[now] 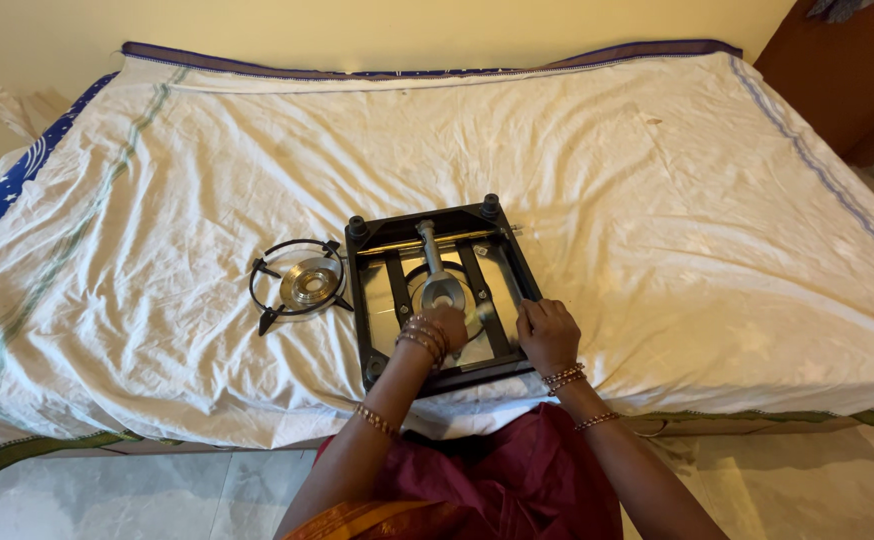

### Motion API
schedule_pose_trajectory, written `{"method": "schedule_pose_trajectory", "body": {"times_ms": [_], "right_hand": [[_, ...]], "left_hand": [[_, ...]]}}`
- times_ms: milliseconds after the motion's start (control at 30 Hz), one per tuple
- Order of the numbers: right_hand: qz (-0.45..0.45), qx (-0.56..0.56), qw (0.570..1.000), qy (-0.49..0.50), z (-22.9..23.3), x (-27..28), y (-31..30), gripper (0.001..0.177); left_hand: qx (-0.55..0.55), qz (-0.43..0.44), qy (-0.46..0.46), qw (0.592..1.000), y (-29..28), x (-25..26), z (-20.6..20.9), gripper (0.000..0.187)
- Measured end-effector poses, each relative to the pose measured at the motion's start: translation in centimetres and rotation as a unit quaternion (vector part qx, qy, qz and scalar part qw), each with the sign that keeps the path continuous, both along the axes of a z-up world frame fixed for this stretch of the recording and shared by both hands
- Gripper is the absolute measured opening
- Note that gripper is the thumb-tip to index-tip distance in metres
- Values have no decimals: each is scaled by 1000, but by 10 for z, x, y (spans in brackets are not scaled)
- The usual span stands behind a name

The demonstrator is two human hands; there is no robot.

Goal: The person scrubs the surface and burner area of a portable gas stove using a toothbrush. They repeatedly brush the metal top and around the burner, occasionally adjusting the stove's position on their lap.

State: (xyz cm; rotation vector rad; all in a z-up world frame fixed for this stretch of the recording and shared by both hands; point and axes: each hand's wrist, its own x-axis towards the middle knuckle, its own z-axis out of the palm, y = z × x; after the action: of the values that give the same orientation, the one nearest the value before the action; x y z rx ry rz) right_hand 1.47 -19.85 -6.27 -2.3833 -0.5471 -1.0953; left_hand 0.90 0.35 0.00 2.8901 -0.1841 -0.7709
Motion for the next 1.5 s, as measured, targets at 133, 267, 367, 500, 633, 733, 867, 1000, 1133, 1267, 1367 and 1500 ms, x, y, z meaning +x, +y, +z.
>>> {"method": "schedule_pose_trajectory", "body": {"times_ms": [133, 267, 367, 500, 633, 733, 867, 1000, 1133, 1267, 1367, 1500], "right_hand": [[0, -5, 1000, 2, -1, 1, -1, 4], [10, 11, 1000, -4, 0, -1, -1, 4], [17, 15, 1000, -6, 2, 0, -1, 3], [14, 11, 1000, 1, 3, -2, -1, 2], [21, 20, 1000, -6, 5, -3, -1, 3], [23, 21, 999, -14, 5, -3, 0, 4], [17, 19, 1000, -6, 3, -2, 0, 2], [9, 11, 1000, 11, -2, -2, -2, 2], [6, 12, 1000, 13, -2, 0, -3, 3], [5, 10, 1000, 7, -2, -2, -1, 5], [-2, 7, 1000, 8, 1, -2, -1, 5], [-8, 5, 1000, 3, 2, -3, 1, 5]], "left_hand": [[-15, 158, -127, 979, 4, 52, -11, 43], [40, 266, -143, 952, -7, 114, -30, 59], [144, 166, -136, 966, -13, 140, -46, 78], [107, 172, -123, 972, -14, 145, -60, 77], [77, 203, -96, 972, -27, 127, -60, 79], [86, 185, -80, 976, -42, 100, -57, 72], [97, 148, -84, 981, -58, 57, -57, 64], [72, 149, -100, 981, -60, 12, -63, 56], [11, 181, -107, 978, -58, -26, -65, 56], [26, 149, -88, 985, -56, -50, -61, 65], [28, 112, -90, 989, -46, -53, -46, 46], [-1, 25, -79, 997, -7, -48, -10, 35]]}}
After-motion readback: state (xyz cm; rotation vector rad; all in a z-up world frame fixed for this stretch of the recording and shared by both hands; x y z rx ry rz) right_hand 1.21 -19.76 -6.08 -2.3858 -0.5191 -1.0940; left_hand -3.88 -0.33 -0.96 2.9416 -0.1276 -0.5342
